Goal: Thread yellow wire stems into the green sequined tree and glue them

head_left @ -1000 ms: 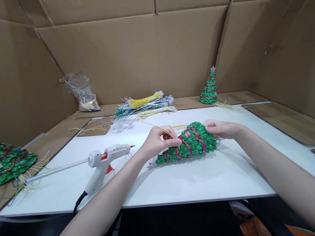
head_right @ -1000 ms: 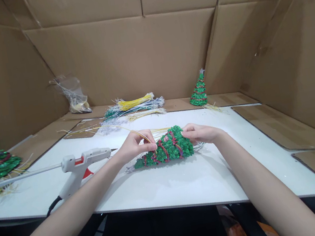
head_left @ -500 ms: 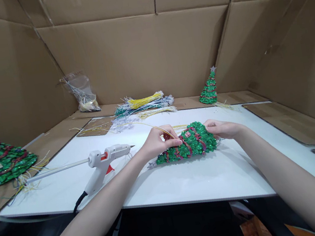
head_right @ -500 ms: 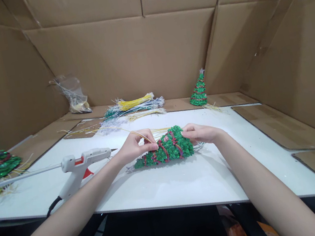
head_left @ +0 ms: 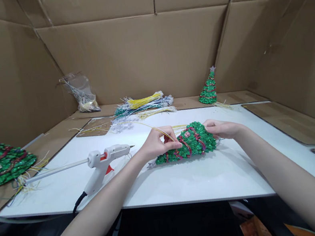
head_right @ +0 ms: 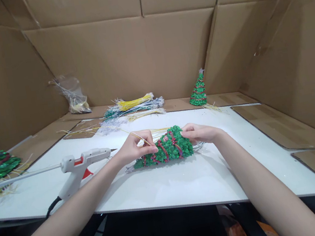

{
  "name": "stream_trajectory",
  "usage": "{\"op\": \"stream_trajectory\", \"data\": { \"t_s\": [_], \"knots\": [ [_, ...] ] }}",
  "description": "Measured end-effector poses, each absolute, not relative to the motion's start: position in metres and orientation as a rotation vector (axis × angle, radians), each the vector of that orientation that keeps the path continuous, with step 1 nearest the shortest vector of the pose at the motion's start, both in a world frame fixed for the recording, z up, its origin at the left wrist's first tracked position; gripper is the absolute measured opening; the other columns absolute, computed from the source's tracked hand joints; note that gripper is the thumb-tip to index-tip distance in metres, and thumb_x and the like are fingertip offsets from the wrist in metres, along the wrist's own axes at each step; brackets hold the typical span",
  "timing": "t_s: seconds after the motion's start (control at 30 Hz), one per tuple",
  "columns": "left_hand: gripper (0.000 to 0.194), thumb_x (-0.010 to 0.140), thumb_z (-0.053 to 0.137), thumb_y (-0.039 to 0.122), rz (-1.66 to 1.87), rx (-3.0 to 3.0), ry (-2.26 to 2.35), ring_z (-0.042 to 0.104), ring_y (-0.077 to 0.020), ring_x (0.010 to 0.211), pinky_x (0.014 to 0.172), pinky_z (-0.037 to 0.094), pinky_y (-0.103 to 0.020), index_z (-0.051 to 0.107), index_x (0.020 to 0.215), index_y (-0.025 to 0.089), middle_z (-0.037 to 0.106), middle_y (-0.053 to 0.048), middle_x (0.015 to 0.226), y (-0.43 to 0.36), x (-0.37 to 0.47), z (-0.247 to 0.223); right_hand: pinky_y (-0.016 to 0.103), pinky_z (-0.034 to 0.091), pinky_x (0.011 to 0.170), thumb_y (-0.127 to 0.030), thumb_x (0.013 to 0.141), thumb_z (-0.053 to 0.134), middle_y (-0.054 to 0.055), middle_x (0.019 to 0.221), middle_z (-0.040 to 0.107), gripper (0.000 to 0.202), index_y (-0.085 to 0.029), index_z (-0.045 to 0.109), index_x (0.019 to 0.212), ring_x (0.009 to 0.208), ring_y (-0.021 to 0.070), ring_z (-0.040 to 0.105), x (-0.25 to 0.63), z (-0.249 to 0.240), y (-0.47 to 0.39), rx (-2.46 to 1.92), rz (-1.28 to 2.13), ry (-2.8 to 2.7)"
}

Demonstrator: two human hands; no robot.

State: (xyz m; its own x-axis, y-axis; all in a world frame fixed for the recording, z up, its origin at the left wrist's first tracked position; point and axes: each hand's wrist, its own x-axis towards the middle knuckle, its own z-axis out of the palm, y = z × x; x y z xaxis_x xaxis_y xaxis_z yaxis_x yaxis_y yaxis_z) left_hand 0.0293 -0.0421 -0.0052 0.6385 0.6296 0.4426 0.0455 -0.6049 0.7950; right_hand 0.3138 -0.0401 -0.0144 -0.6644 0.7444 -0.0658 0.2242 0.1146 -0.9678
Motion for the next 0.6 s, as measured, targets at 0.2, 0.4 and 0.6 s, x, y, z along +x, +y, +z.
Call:
{"op": "stream_trajectory", "data": {
  "t_s": [0.2,0.4,0.6],
  "knots": [
    [0.016,0.071,0.077,0.023,0.951,2.052,0.513,0.053,-0.0101,0.063,0.061,0.040,-0.023,0.065,0.067,0.014,0.062,0.000,0.067,-0.0455,0.0305,-0.0034,0.021,0.016,0.041,-0.064,0.077,0.065,-0.007,0.052,0.031,0.053,-0.016,0.049,0.060,0.046,0.0052,0.024,0.3134,-0.0161,-0.0396,-0.922,1.590,-1.959],
    [0.023,0.067,0.079,0.021,0.908,1.969,0.534,0.052,-0.0093,0.060,0.058,0.040,-0.022,0.058,0.062,0.014,0.060,0.001,0.064,-0.0459,0.0304,-0.0038,0.022,0.015,0.041,-0.065,0.078,0.064,-0.007,0.049,0.032,0.053,-0.017,0.049,0.060,0.044,0.0056,0.026,0.3132,-0.0143,-0.0396,-0.906,1.567,-1.981],
    [0.023,0.064,0.079,0.018,0.897,1.930,0.546,0.052,-0.0090,0.059,0.057,0.040,-0.022,0.057,0.058,0.013,0.058,0.001,0.062,-0.0453,0.0286,-0.0032,0.022,0.015,0.041,-0.064,0.077,0.064,-0.008,0.049,0.032,0.053,-0.016,0.050,0.061,0.044,0.0053,0.025,0.3127,-0.0139,-0.0401,-0.902,1.581,-1.979]
  ]
}}
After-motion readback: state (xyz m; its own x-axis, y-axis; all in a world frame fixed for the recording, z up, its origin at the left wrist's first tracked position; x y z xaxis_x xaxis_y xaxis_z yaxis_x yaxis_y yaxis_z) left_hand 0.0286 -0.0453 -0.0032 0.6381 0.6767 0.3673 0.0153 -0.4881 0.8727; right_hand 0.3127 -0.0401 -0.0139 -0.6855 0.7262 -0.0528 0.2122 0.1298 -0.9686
